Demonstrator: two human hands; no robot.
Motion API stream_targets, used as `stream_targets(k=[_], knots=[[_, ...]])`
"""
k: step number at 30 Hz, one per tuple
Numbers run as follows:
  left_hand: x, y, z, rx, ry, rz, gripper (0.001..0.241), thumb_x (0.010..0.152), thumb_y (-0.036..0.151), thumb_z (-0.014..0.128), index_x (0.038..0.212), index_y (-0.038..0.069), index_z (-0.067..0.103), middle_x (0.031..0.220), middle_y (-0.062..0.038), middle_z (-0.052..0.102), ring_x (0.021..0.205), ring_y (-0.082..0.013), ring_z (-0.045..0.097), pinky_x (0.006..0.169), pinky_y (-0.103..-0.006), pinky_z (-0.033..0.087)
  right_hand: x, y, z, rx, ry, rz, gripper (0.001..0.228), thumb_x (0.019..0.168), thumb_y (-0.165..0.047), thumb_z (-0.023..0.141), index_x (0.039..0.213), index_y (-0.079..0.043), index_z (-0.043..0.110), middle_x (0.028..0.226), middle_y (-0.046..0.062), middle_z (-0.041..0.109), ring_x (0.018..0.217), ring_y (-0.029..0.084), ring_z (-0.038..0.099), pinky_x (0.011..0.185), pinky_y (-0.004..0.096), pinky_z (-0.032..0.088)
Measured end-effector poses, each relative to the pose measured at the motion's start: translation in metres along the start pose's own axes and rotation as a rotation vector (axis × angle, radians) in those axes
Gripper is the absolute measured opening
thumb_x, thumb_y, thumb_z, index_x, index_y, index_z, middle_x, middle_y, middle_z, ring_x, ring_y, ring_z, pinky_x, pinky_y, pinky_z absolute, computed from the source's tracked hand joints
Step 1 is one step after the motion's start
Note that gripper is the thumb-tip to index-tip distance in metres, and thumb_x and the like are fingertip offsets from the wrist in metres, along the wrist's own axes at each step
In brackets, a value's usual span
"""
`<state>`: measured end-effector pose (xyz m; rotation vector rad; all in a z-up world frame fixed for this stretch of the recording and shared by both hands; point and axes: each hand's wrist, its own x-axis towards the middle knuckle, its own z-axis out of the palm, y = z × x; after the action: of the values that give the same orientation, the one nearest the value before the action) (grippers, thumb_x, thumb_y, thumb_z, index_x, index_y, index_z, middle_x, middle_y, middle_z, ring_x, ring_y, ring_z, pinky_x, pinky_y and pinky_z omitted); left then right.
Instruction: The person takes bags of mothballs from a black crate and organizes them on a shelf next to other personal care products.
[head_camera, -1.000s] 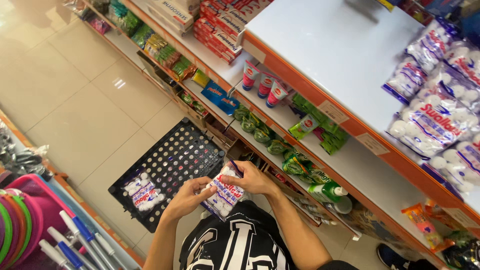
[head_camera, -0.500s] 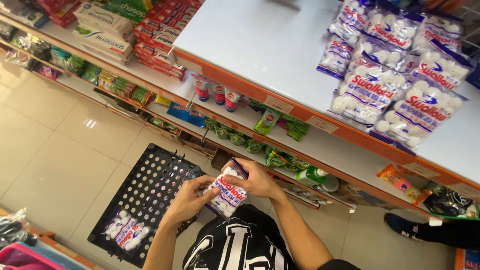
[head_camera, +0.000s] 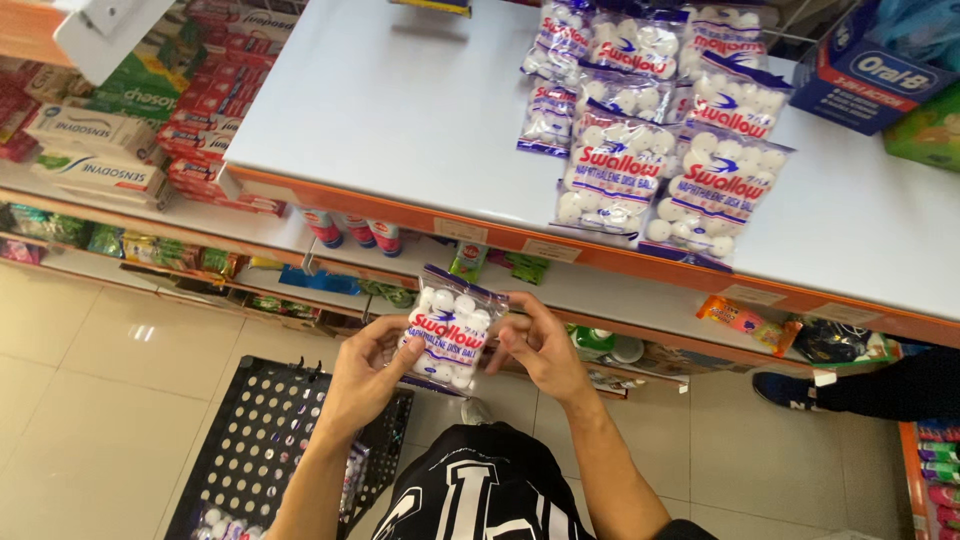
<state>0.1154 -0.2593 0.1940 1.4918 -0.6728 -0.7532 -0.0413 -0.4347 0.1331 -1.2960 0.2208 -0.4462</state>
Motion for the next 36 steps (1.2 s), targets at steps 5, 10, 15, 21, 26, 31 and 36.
stream_targets(k=[5,10,15,21,26,31,36], knots=[[0.029,0.019,0.019,-0.087,0.026,0.081,0.024,0.085,0.011,0.066,0.105,-0.003,0.066,0.082,-0.012,0.071,0.075,-0.0144,0.063,0.067,-0.0302,0.056,-0.005,-0.022,0.0,0.003,0.038,-0.042,0.042,0.092,-0.017,0.055,0.128,0.002,0.043,0.086,0.02,0.069,0.061,0.026,0.072,0.058,0.035,0.06],[0.057,0.061,0.037,-0.04,0.065,0.194,0.03,0.086,0.012,0.066,0.11,-0.005,0.061,0.09,-0.016,0.069,0.081,-0.0184,0.064,0.067,-0.0313,0.058,-0.011,-0.029,-0.004,-0.007,0.051,-0.031,0.038,0.092,-0.015,0.055,0.124,0.003,0.046,0.085,0.019,0.069,0.061,0.026,0.072,0.057,0.033,0.059],[0.102,0.089,0.051,0.089,0.069,0.39,0.03,0.09,0.01,0.065,0.112,-0.008,0.055,0.096,-0.022,0.066,0.089,-0.0273,0.065,0.069,-0.0382,0.058,-0.013,-0.033,-0.005,-0.016,0.048,-0.005,0.039,0.09,-0.018,0.057,0.122,0.004,0.05,0.084,0.019,0.07,0.061,0.025,0.072,0.057,0.032,0.059],[0.156,0.081,0.067,0.166,0.098,0.355,0.027,0.088,0.015,0.066,0.111,0.003,0.059,0.087,-0.012,0.068,0.072,-0.0139,0.062,0.066,-0.0316,0.054,-0.019,-0.031,-0.012,-0.052,0.064,0.002,0.038,0.09,-0.018,0.057,0.121,0.004,0.052,0.082,0.019,0.071,0.058,0.026,0.072,0.055,0.033,0.059],[0.179,0.068,0.074,0.38,0.146,0.305,0.028,0.086,0.022,0.067,0.106,0.004,0.061,0.081,-0.011,0.07,0.07,-0.0166,0.064,0.062,-0.0299,0.051,-0.024,-0.03,-0.012,-0.034,0.095,0.019,0.037,0.09,-0.016,0.056,0.121,0.005,0.053,0.082,0.019,0.071,0.058,0.025,0.072,0.056,0.034,0.059],[0.176,0.086,0.078,0.897,0.137,0.357,0.031,0.089,0.034,0.062,0.105,0.008,0.065,0.086,-0.009,0.069,0.084,-0.0272,0.056,0.07,-0.0401,0.043,-0.023,-0.03,-0.009,-0.023,0.088,0.014,0.036,0.09,-0.015,0.056,0.12,0.005,0.054,0.081,0.017,0.071,0.057,0.024,0.072,0.055,0.032,0.059],[0.177,0.083,0.073,1.041,0.054,0.389,0.038,0.093,0.037,0.056,0.115,0.007,0.065,0.093,-0.011,0.059,0.092,-0.0269,0.048,0.074,-0.0432,0.037,-0.022,-0.026,-0.005,-0.04,0.063,0.02,0.036,0.09,-0.016,0.056,0.12,0.005,0.054,0.081,0.018,0.071,0.057,0.024,0.072,0.054,0.032,0.059]])
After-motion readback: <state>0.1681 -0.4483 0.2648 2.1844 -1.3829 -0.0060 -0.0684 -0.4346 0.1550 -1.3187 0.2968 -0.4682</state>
